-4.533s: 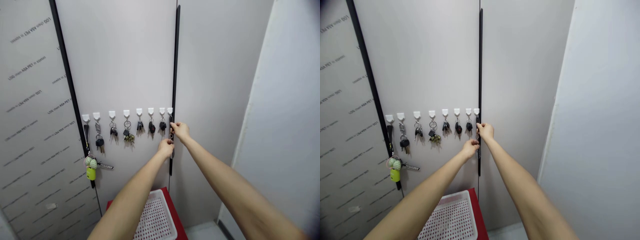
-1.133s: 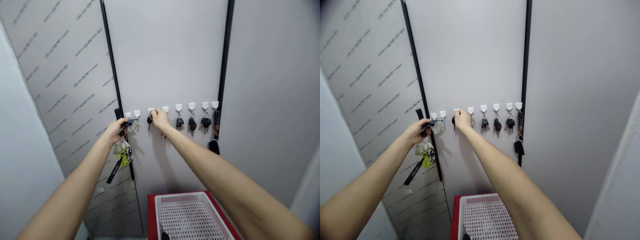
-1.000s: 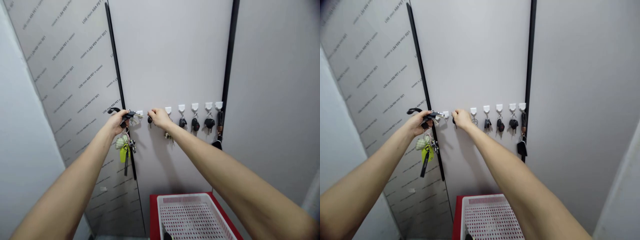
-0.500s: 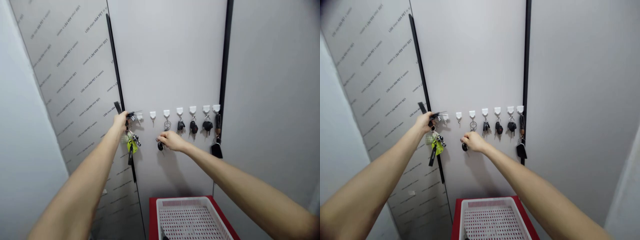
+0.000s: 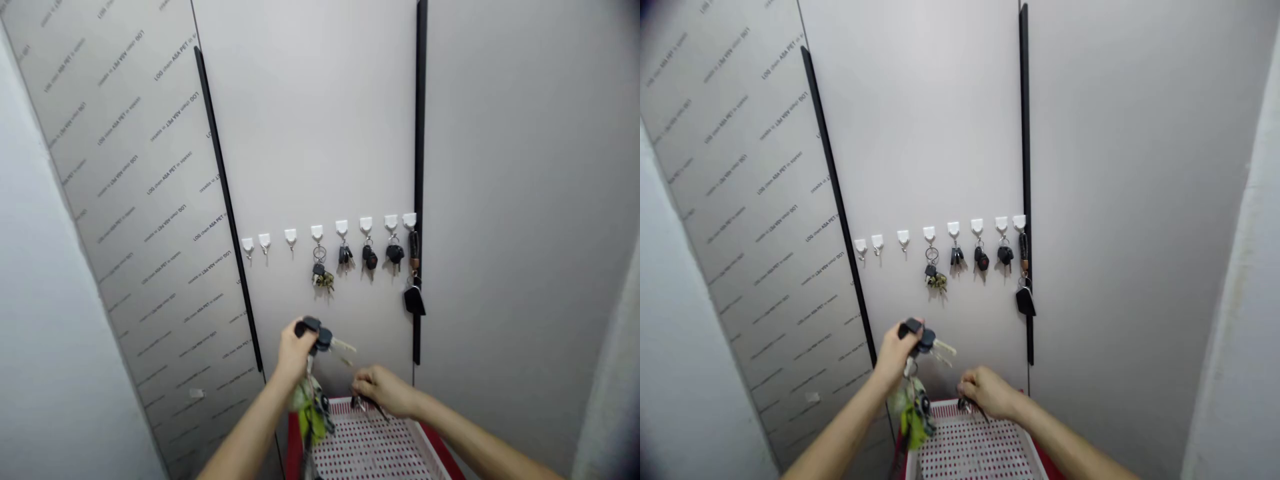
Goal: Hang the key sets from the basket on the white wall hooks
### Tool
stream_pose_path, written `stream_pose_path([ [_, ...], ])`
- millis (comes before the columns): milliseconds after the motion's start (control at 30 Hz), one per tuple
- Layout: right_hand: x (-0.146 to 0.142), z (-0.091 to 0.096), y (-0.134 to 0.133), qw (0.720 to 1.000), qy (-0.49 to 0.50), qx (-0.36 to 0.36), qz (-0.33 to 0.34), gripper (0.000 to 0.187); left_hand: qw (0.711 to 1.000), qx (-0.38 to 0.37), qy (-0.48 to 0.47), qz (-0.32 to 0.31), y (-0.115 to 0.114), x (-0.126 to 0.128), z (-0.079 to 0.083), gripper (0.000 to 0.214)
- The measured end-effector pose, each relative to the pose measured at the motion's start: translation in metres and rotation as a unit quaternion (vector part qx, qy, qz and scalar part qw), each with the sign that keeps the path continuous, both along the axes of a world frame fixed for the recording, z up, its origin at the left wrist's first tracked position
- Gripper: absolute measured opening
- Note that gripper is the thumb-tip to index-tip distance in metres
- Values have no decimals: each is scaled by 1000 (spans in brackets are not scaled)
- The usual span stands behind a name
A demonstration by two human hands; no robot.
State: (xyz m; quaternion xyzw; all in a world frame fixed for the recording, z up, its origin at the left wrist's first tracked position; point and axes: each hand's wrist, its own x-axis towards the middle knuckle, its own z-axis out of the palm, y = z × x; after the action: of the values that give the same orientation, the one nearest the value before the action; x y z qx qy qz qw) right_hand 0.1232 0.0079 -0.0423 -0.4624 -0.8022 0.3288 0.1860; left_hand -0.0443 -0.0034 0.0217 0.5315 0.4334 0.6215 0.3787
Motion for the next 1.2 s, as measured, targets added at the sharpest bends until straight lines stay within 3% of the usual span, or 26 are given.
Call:
stream_pose_path([
  [100, 9, -23, -8, 999, 13, -26, -16, 23, 999, -35, 32, -19, -6, 21, -51, 24],
  [200, 15, -37, -16, 999, 15, -24, -27, 21, 992, -62, 92, -59, -10, 34, -83, 22],
  [333, 21, -52, -20, 999, -3, -9, -51, 18, 964, -71, 232, -107, -12, 35, -104, 25],
  [500, 29, -77, -23, 998, -51, 2, -39, 17, 912, -56, 388, -119, -15, 23, -124, 30],
  [567, 30, -78, -24, 997, -75, 2, -32, 17, 900, -58, 414, -123, -17, 20, -130, 32],
  [633, 29, -66, -22, 995, -100, 6, -16, 15, 889, -57, 438, -124, -18, 18, -131, 32],
  [700, 25, -39, -16, 994, -105, 39, -13, 15, 873, -54, 468, -125, -19, 16, -128, 32],
  [800, 16, 24, -1, 982, -38, 165, -86, 17, 844, -50, 521, -119, -19, 13, -123, 30],
  [900, 5, 90, 18, 932, 66, 304, -186, 18, 819, -51, 560, -118, -14, 9, -115, 29],
  [967, -1, 121, 29, 893, 115, 367, -233, 18, 823, -55, 552, -122, -8, 8, -101, 32],
  [1033, -6, 140, 39, 867, 130, 399, -268, 20, 858, -49, 503, -91, 3, 9, -74, 36],
  [1133, -13, 150, 52, 855, 128, 400, -305, 26, 931, -5, 357, 74, 25, 15, -17, 37],
  [1200, -16, 152, 58, 855, 130, 384, -324, 32, 948, 19, 272, 168, 40, 22, 21, 44],
])
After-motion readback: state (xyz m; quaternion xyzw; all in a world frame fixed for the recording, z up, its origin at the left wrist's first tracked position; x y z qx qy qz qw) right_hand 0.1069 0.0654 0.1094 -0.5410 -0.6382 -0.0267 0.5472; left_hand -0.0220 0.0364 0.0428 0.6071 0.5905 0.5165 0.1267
